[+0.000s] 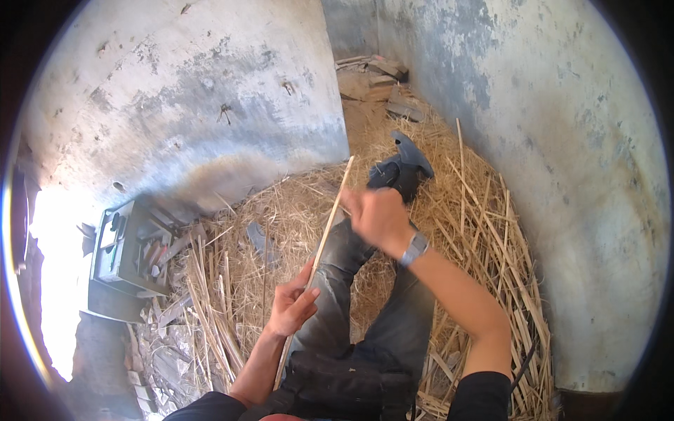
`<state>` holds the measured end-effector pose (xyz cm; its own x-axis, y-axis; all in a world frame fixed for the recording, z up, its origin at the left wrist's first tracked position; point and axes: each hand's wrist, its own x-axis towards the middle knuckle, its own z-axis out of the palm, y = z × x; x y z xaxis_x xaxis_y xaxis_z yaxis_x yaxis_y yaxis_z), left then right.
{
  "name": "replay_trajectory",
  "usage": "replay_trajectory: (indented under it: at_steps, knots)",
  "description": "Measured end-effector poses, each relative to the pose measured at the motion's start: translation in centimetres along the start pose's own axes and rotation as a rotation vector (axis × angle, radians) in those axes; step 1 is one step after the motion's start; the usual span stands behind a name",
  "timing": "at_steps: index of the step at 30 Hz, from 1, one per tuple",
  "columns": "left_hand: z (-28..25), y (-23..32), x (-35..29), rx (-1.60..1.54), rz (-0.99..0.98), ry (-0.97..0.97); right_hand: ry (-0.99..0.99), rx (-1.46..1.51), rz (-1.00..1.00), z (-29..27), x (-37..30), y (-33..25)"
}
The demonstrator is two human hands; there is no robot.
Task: The person whittles a long thin piece of wood using a small knife, repeatedly scraping the blade along the surface to smooth or shape it.
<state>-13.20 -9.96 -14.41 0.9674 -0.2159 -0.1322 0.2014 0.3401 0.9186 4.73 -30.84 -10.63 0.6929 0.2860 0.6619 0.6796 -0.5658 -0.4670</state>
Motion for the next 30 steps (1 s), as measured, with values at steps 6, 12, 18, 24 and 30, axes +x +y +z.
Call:
replay_trajectory:
  at_steps: [6,12,18,24,30]
  knots:
    - [-0.6,0.7,0.8,0.030,0.009,0.012,-0.082,0.040,-0.071,1.5,-2.8,-1.6]
    - [-1.5,-0.2,1.4,-0.093,-0.074,-0.053,-0.056,0.038,0.227,0.5,-2.7,0.2]
    - [-2.8,0.5,2.5,-0.101,-0.102,-0.036,-0.212,0.094,0.024,3.0,-7.6,-2.8]
    - [-3.1,-0.8,3.5,-0.094,-0.083,-0.122,-0.031,0.366,0.398,1.1,-2.8,-0.4]
    - [-6.9,-4.1,3.4,0.538,0.117,-0.200,-0.072,0.445,0.538,4.1,-5.9,1.5]
